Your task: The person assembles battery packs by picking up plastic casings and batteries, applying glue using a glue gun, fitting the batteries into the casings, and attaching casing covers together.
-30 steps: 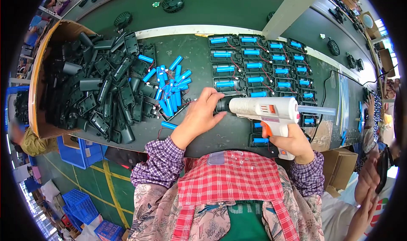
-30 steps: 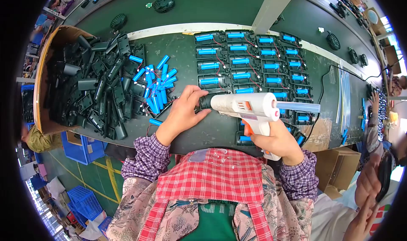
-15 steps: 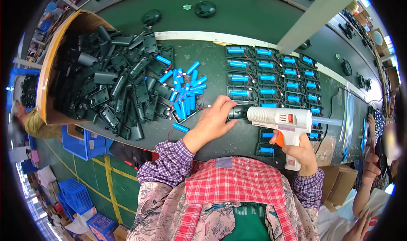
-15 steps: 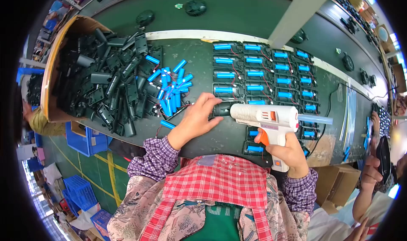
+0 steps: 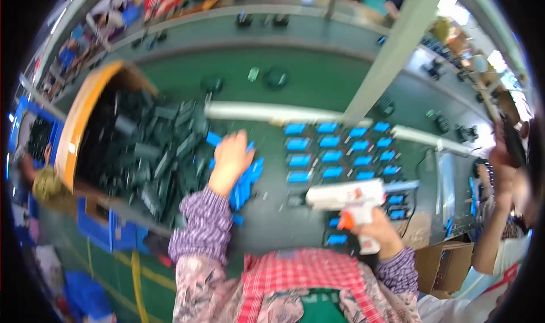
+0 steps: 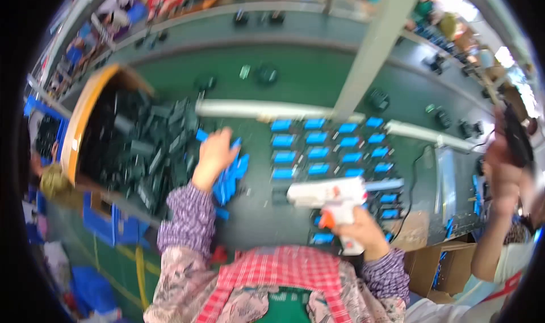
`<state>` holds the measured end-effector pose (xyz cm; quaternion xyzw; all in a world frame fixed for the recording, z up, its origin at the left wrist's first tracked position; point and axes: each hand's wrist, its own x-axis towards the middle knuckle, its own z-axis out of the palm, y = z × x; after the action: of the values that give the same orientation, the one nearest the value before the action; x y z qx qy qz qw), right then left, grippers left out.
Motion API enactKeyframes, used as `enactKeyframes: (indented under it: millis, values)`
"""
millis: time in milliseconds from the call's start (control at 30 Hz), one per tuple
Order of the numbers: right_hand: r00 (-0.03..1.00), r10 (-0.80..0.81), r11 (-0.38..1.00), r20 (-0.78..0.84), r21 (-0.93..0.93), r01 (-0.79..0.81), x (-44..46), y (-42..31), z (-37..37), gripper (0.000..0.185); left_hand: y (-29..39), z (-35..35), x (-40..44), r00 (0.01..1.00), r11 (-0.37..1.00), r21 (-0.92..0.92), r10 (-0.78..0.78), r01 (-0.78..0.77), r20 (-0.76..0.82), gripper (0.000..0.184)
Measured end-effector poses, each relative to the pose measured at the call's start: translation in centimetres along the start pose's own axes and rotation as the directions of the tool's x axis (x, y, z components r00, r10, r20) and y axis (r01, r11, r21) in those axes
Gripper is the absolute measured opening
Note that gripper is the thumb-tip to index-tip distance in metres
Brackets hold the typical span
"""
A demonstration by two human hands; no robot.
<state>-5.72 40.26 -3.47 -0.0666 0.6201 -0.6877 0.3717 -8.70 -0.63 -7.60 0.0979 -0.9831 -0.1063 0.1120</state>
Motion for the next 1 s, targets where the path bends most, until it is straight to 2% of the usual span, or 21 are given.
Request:
enactKeyframes:
  millis: [100,200,267,300,333,400,467,533,600,667,700,733,800,867,933,1000]
  values:
    - [0.995,-0.014,1.0,0.1,0.003,0.014,0.7,-0.3,0.0,0.057,-1.5,2.5,2.7,0.975,0.993,0.07,-0.105,0.093,0.197,0.039]
    - [0.987,-0.062,0.998,0.149,-0.005,0.063,0.9,-1.2,0.2,0.043,-2.6,3.6,4.0,0.972,0.992,0.06,-0.118,0.108,0.205,0.033]
    - [0.979,-0.099,0.995,0.18,0.02,0.097,0.9,-1.2,0.0,0.042,-3.5,3.6,4.4,0.979,0.994,-0.012,-0.108,0.112,0.173,0.032]
    - [0.978,-0.099,0.995,0.182,0.011,0.099,0.8,-0.8,-0.1,0.043,-3.8,2.7,4.5,0.978,0.982,-0.097,-0.147,0.162,0.149,0.034]
    - [0.977,-0.104,0.994,0.186,0.0,0.106,1.1,-0.6,-0.4,0.044,-4.3,2.3,4.4,0.984,0.959,-0.217,-0.174,0.18,0.046,0.034]
    - [0.967,-0.137,0.991,0.215,0.041,0.131,1.2,-0.5,-0.5,0.047,-5.9,2.0,4.9,0.95,0.818,-0.56,-0.267,0.135,-0.161,0.031]
    - [0.964,-0.152,0.986,0.219,0.104,0.132,1.0,-0.2,-0.5,0.048,-4.6,-1.8,3.9,0.91,0.541,-0.841,-0.358,0.022,-0.207,0.025]
    - [0.972,-0.121,0.99,0.2,0.1,0.102,0.3,-0.9,0.0,0.053,-2.6,-5.9,2.1,0.92,0.197,-0.98,-0.383,-0.01,-0.087,0.024]
    - [0.979,-0.13,0.988,0.154,0.105,0.115,0.6,0.1,-0.2,0.052,-2.1,-6.3,-0.3,0.961,0.028,-0.999,-0.273,-0.036,-0.042,0.025]
    - [0.961,-0.174,0.975,0.217,0.178,0.136,0.4,-0.1,-0.4,0.06,1.2,-6.9,-4.0,0.977,-0.016,-1.0,-0.214,0.007,0.01,0.02]
    - [0.975,-0.181,0.978,0.127,0.127,0.165,0.2,0.0,-0.1,0.066,2.6,-6.6,-5.9,0.985,0.006,-0.996,-0.148,0.086,0.084,0.018]
    - [0.976,-0.186,0.979,0.111,0.103,0.175,0.1,-0.2,-0.1,0.065,3.7,-5.9,-8.1,0.981,0.038,-0.983,-0.081,0.181,0.178,0.017]
    - [0.972,-0.197,0.978,0.13,0.092,0.186,-0.4,-1.0,0.4,0.064,5.0,-1.6,-11.6,0.936,-0.04,-0.935,0.019,0.352,0.351,0.02]
    - [0.971,-0.19,0.978,0.148,0.116,0.173,-0.9,-1.2,0.9,0.063,6.4,0.8,-14.2,0.879,-0.054,-0.88,0.112,0.471,0.464,0.021]
    - [0.969,-0.193,0.977,0.154,0.124,0.174,-0.9,-1.3,0.9,0.063,7.0,2.5,-15.7,0.832,-0.003,-0.842,0.15,0.54,0.534,0.022]
    - [0.97,-0.186,0.977,0.155,0.134,0.166,-0.9,-1.2,1.0,0.062,7.3,3.7,-16.5,0.834,0.095,-0.842,0.122,0.53,0.539,0.023]
